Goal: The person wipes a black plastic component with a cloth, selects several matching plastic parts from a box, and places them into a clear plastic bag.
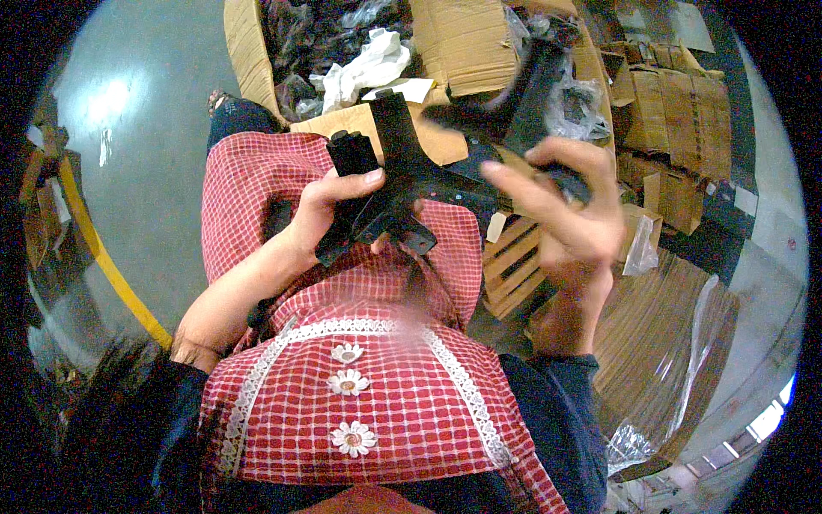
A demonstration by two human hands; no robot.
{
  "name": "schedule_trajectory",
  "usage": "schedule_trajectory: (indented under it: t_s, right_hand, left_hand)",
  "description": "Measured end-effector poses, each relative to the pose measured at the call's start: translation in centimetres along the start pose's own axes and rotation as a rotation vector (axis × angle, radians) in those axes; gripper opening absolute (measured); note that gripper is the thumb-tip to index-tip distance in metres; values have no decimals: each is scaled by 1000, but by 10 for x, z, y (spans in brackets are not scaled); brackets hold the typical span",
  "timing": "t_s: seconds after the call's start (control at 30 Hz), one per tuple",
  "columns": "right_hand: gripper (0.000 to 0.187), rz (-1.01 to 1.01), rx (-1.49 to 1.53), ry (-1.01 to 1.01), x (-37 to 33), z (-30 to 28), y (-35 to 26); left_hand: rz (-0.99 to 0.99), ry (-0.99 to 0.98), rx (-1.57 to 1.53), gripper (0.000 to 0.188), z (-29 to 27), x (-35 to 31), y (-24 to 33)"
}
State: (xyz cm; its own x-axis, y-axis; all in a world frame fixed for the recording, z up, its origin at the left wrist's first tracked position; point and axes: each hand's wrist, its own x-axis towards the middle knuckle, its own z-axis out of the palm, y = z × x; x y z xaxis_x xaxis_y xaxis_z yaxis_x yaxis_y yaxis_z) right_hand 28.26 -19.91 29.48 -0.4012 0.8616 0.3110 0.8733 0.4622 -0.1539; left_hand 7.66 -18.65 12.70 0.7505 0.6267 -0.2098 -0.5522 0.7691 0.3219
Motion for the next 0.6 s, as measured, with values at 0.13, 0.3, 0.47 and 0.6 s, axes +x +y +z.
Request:
schedule_trajectory:
  t_s: [0.13, 0.3, 0.47, 0.6]
  right_hand:
    - [40, -84, 90, -298, -13, 23, 13]
    - [39, -14, 169, -324, -11, 27, 22]
    - [41, -13, 82, -206, -12, 12, 50]
    - [44, 206, -39, -96, -20, 5, 74]
  left_hand:
    - [-80, 51, -48, 32, 2, -4, 2]
    - [25, 86, 56, 25, -1, -1, -7]
    - [100, 156, 53, 27, 0, -1, -2]
    - [151, 203, 50, 35, 0, 2, 6]
